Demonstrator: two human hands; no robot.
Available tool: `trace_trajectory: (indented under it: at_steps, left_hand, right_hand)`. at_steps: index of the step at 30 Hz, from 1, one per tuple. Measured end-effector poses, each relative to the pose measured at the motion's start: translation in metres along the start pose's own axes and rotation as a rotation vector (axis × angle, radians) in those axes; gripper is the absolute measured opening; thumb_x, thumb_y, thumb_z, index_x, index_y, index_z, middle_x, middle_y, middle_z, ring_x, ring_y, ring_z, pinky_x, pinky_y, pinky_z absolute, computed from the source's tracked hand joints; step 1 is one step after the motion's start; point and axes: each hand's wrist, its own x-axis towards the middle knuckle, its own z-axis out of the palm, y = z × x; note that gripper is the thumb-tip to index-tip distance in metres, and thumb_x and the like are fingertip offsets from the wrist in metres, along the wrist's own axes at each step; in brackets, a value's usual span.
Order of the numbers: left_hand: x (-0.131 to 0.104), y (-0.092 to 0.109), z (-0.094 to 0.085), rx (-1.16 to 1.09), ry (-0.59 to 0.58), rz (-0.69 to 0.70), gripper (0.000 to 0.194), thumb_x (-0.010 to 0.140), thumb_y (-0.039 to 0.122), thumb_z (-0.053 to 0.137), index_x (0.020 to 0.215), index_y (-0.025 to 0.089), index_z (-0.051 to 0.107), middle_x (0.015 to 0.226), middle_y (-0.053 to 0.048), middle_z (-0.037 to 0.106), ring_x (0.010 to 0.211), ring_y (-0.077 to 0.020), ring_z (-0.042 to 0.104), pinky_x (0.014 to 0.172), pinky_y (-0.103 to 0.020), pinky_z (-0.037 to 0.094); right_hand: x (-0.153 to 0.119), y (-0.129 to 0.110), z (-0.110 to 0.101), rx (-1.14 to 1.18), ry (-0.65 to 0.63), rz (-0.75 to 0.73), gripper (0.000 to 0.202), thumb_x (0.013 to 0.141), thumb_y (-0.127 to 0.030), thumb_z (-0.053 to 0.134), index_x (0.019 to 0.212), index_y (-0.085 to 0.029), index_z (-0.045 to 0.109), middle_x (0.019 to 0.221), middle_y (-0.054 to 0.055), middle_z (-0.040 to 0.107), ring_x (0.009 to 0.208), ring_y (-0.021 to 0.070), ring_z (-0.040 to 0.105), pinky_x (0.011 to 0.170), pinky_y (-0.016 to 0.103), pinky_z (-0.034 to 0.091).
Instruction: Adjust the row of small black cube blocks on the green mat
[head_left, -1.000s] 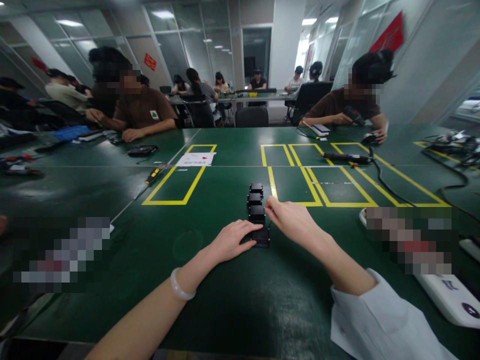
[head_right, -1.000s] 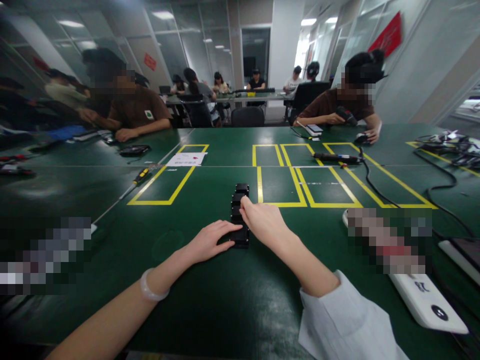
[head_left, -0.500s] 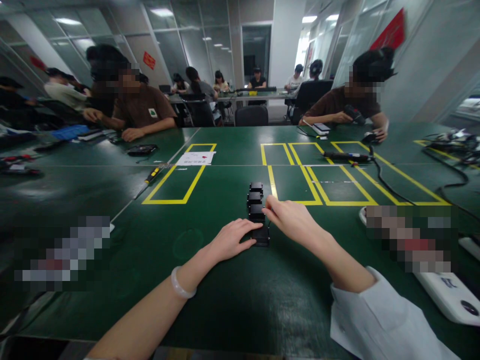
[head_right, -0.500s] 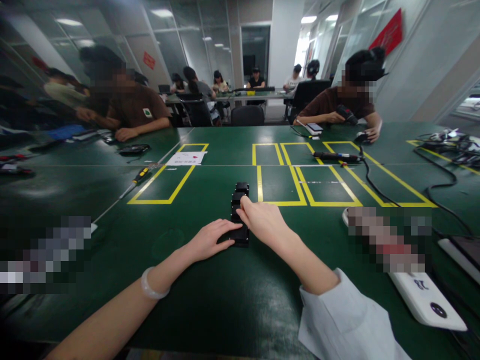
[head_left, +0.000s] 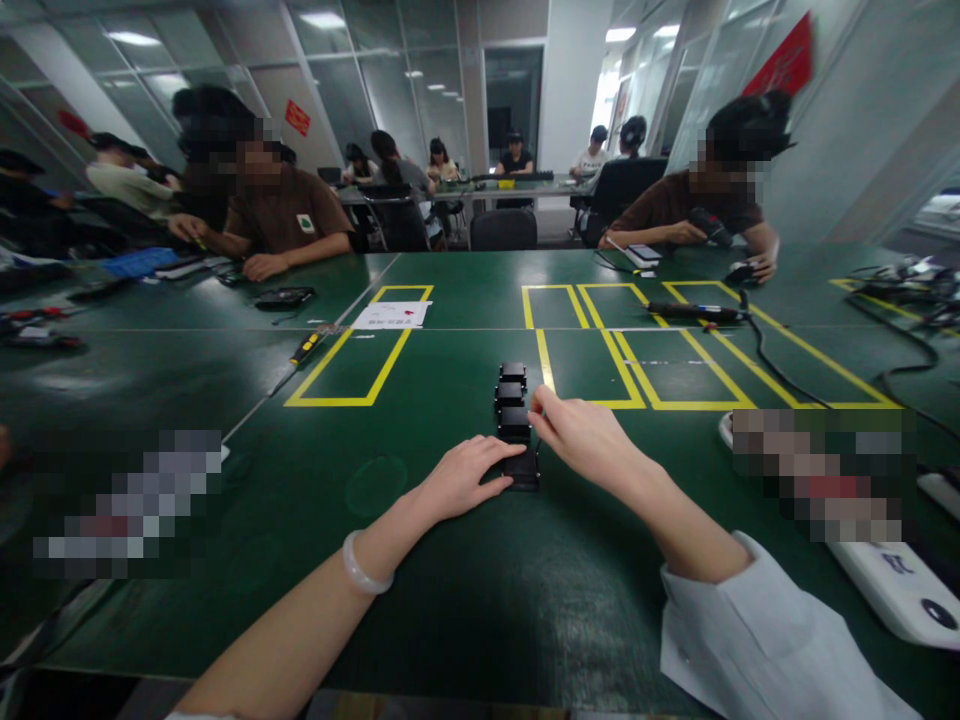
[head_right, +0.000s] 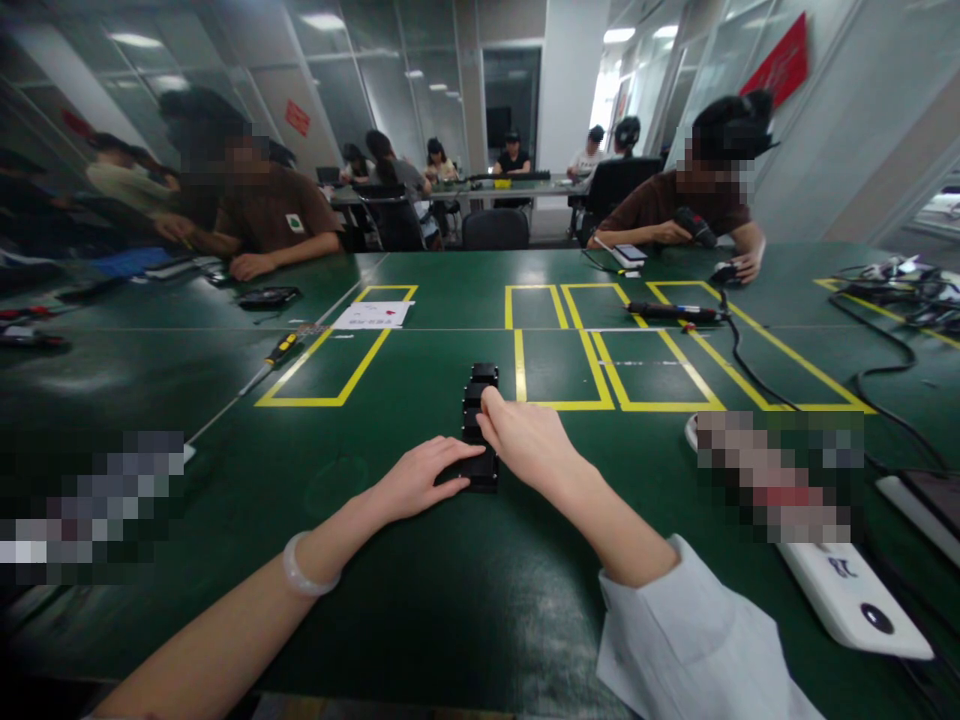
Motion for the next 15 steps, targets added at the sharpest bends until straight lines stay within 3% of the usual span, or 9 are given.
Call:
trace_trajectory:
  at_steps: [5, 11, 15]
  left_hand:
    - [-0.0001, 0.001, -0.001, 0.001, -0.01, 0.002, 0.043, 0.092, 0.029, 0.054, 0.133, 0.027, 0.044, 0.122, -0.004, 0.058, 0.105, -0.0208, 0.055, 0.093, -0.036, 0.044]
    - [-0.0002, 0.0014, -0.0014, 0.005, -0.005, 0.002, 0.042, 0.092, 0.029, 0.054, 0.133, 0.026, 0.044, 0.122, -0.004, 0.058, 0.106, -0.0208, 0.055, 0.094, -0.036, 0.043]
    - [-0.0003, 0.0011, -0.001, 0.008, -0.007, 0.005, 0.041, 0.092, 0.029, 0.054, 0.132, 0.026, 0.045, 0.121, -0.004, 0.059, 0.106, -0.0208, 0.055, 0.094, -0.036, 0.043]
  right_hand:
    - [0.002, 0.0013, 0.002, -0.042, -0.027, 0.011, 0.024, 0.098, -0.034, 0.028, 0.102, -0.021, 0.047, 0.08, 0.003, 0.069, 0.068, 0.017, 0.063, 0.051, 0.026, 0.022]
    - [0.0013, 0.0025, 0.0045, -0.006, 0.025, -0.014, 0.018, 0.097, -0.029, 0.031, 0.103, -0.021, 0.046, 0.08, 0.002, 0.068, 0.066, 0.0158, 0.063, 0.05, 0.026, 0.02]
    - [0.0008, 0.0006, 0.0018, -0.013, 0.007, -0.016, 0.023, 0.098, -0.037, 0.029, 0.1, -0.021, 0.046, 0.081, 0.003, 0.069, 0.069, 0.017, 0.064, 0.051, 0.026, 0.021]
